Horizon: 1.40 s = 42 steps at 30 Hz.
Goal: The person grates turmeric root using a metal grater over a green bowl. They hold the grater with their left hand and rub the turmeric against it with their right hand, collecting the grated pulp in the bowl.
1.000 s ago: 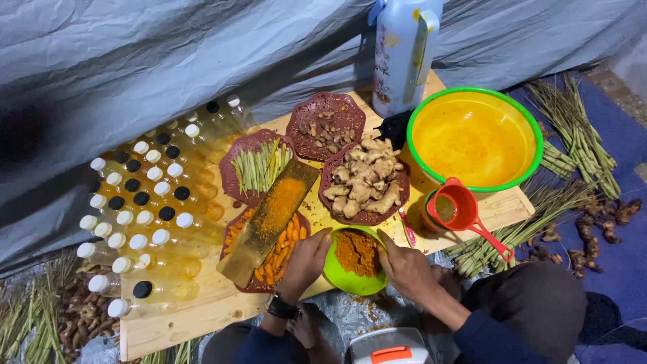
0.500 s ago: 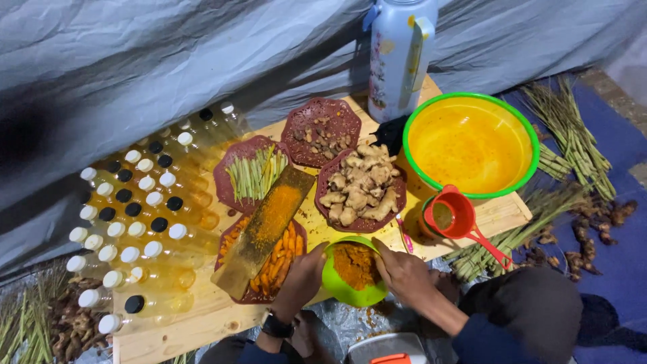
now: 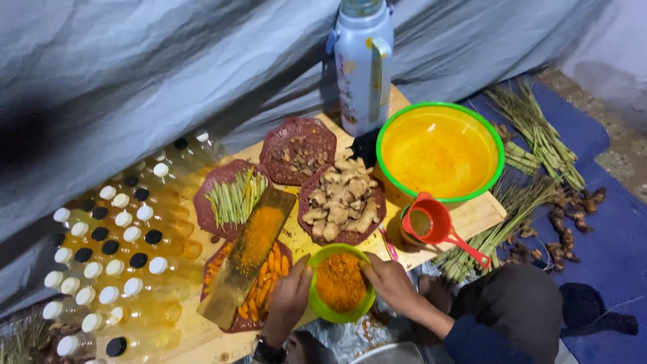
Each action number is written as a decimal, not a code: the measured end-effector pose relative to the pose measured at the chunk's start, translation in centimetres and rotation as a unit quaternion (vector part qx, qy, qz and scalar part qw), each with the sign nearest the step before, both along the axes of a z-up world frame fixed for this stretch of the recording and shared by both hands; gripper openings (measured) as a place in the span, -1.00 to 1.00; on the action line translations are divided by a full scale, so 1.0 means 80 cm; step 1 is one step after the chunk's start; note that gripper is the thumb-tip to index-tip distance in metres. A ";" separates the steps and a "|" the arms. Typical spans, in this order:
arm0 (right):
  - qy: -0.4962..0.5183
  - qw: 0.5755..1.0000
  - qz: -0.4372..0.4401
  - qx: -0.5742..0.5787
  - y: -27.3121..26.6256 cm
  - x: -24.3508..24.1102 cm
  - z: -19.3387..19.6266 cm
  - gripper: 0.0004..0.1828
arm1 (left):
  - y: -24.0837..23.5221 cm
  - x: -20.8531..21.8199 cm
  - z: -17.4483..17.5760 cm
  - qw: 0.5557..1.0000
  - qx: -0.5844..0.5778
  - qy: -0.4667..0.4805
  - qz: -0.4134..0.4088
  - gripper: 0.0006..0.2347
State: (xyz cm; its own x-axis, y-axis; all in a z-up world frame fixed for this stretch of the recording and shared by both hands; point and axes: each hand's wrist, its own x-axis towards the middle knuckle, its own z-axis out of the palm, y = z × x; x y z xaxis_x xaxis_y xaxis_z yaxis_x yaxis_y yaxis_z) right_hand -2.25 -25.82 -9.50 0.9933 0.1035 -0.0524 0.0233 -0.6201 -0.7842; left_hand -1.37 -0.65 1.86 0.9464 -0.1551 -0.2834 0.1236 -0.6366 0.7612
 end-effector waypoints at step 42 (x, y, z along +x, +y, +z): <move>-0.349 0.875 0.284 -0.179 0.044 0.020 0.064 -0.60 | -0.016 -0.011 -0.076 0.916 -0.328 -0.216 -0.085 -0.56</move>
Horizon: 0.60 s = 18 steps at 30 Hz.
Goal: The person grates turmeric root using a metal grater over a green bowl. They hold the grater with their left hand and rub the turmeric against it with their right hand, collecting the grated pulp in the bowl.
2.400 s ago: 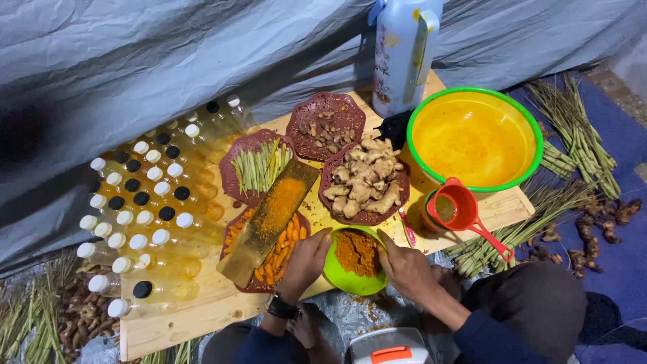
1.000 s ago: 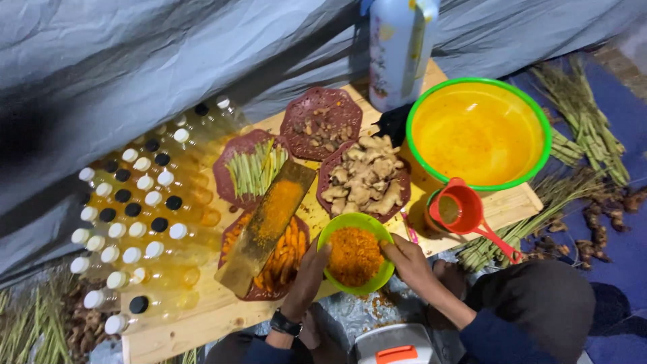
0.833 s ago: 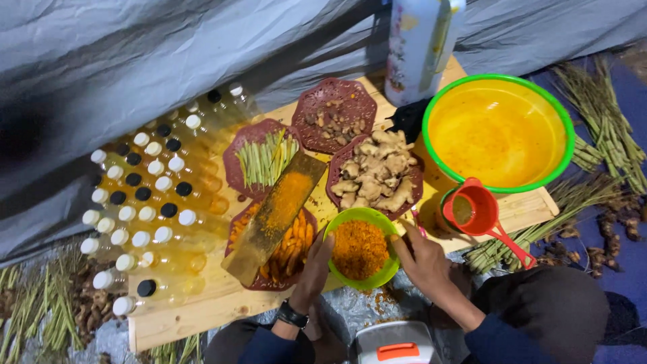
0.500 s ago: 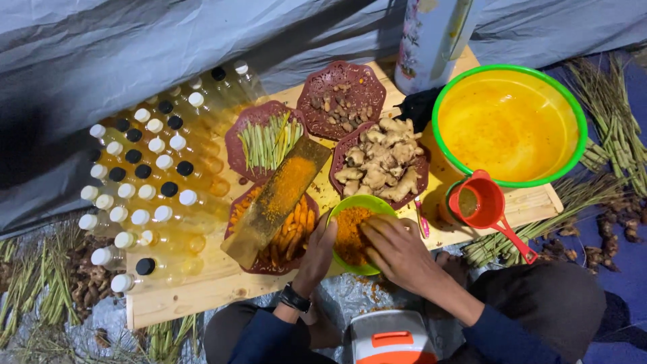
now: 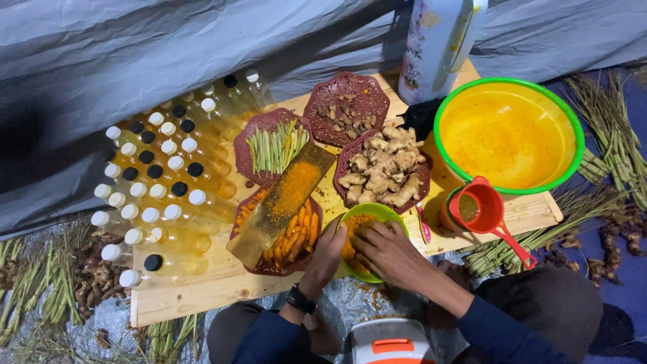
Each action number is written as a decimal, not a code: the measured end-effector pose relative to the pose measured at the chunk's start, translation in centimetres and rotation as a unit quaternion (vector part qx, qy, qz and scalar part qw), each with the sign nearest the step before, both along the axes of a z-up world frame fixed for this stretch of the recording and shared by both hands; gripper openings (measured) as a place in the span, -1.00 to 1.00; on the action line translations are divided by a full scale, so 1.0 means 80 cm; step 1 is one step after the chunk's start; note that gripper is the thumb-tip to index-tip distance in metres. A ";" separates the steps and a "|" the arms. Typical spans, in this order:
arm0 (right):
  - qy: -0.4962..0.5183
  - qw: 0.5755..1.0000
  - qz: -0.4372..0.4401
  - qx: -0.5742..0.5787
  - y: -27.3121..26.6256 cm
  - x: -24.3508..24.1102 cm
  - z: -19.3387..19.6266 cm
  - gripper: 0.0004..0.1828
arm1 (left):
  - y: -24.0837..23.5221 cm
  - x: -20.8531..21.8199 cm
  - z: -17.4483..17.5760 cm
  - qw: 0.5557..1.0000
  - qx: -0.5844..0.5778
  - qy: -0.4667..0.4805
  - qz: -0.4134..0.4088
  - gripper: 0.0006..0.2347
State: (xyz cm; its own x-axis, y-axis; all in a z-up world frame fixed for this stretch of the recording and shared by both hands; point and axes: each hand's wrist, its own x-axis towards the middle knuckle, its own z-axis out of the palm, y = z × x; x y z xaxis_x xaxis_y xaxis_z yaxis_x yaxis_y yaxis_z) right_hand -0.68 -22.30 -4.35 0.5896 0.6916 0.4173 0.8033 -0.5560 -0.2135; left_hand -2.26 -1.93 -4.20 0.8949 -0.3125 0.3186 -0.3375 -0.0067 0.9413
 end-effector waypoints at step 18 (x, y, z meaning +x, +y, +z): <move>0.250 0.936 -0.247 0.004 -0.044 -0.002 0.043 -0.51 | 0.004 0.006 0.024 0.947 0.131 0.239 0.170 -0.58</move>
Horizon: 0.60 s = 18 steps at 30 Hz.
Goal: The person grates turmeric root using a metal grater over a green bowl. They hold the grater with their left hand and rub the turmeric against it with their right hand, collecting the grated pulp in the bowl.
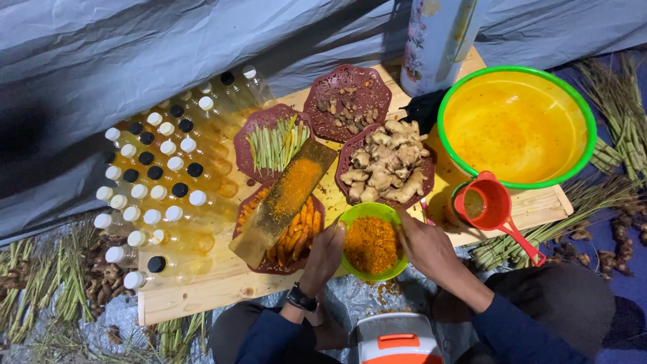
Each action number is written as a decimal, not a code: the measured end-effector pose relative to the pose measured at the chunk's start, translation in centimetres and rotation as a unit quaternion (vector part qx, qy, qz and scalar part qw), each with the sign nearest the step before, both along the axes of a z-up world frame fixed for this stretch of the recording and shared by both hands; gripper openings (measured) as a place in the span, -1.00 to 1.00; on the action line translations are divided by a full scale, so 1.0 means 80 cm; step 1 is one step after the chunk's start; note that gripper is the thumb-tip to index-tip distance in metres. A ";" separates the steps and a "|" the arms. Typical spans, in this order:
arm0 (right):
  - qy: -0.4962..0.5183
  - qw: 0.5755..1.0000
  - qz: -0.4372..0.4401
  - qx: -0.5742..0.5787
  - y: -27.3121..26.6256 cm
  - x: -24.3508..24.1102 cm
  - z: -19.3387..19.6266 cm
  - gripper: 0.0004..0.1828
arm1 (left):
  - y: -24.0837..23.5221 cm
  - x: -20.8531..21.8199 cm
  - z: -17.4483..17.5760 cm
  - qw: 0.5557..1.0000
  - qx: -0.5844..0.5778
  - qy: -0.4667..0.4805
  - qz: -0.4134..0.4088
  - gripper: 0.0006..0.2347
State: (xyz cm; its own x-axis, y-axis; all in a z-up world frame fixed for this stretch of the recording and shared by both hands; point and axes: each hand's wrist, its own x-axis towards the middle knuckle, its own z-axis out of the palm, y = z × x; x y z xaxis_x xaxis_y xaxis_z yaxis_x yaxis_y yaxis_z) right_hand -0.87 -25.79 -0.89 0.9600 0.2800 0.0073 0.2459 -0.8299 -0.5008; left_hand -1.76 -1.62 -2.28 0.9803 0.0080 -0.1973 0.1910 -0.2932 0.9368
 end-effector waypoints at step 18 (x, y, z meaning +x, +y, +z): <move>0.046 0.999 -0.015 0.000 0.004 0.008 -0.002 -0.53 | 0.017 0.015 -0.003 0.955 0.189 -0.227 0.032 -0.81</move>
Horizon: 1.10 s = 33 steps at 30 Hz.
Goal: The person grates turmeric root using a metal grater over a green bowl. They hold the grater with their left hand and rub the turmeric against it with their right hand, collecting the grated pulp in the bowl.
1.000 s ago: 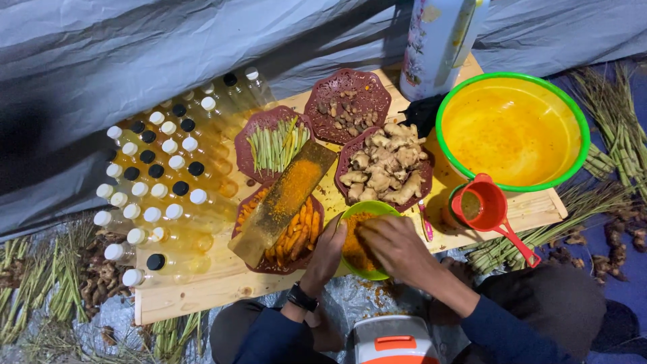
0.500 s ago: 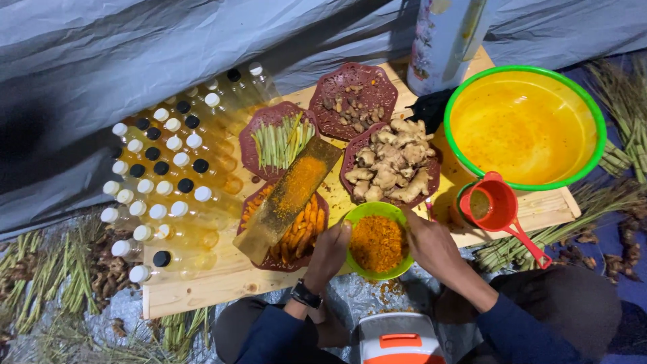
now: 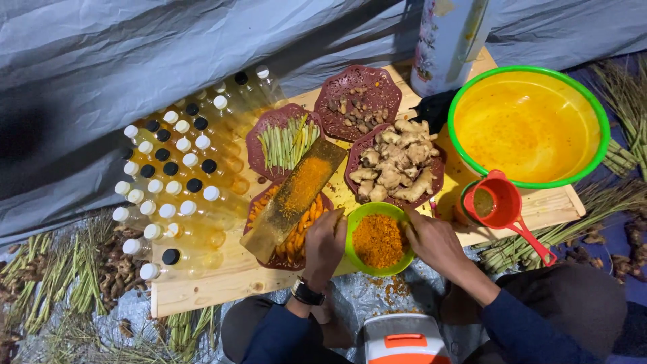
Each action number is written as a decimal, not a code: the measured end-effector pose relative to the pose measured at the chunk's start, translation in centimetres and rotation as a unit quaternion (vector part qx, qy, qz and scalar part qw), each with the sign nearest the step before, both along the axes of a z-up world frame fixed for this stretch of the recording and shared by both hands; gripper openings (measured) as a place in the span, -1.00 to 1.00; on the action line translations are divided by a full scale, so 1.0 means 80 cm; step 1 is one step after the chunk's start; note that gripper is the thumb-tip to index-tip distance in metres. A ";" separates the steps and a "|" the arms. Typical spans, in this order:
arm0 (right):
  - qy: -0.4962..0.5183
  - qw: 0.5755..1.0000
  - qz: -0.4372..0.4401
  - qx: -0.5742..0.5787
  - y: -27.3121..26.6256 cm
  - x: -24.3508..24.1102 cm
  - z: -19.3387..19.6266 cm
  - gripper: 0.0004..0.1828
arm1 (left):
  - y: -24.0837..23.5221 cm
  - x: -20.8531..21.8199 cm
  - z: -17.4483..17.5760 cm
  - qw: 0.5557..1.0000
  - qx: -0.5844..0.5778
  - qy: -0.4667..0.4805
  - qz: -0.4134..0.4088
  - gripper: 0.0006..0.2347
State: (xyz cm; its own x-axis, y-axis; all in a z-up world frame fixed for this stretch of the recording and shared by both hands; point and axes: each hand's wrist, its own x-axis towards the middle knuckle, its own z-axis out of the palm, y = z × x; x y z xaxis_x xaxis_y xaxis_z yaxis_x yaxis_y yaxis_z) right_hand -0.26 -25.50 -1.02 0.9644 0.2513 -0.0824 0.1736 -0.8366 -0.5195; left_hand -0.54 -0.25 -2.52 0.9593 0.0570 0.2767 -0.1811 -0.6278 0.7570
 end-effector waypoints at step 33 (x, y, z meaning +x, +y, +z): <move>-0.336 0.907 0.037 0.251 -0.028 -0.013 -0.023 -0.78 | 0.220 -0.076 -0.005 0.944 0.123 -0.044 0.303 -0.76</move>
State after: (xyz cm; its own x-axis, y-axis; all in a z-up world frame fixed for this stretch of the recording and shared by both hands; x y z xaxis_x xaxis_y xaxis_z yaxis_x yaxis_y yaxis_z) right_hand -1.32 -27.77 -2.82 0.7335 0.1598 0.6606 0.6381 -0.4966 -0.5884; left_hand -6.59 17.35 -2.88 0.7435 0.5115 0.4308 0.2116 -0.7910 0.5740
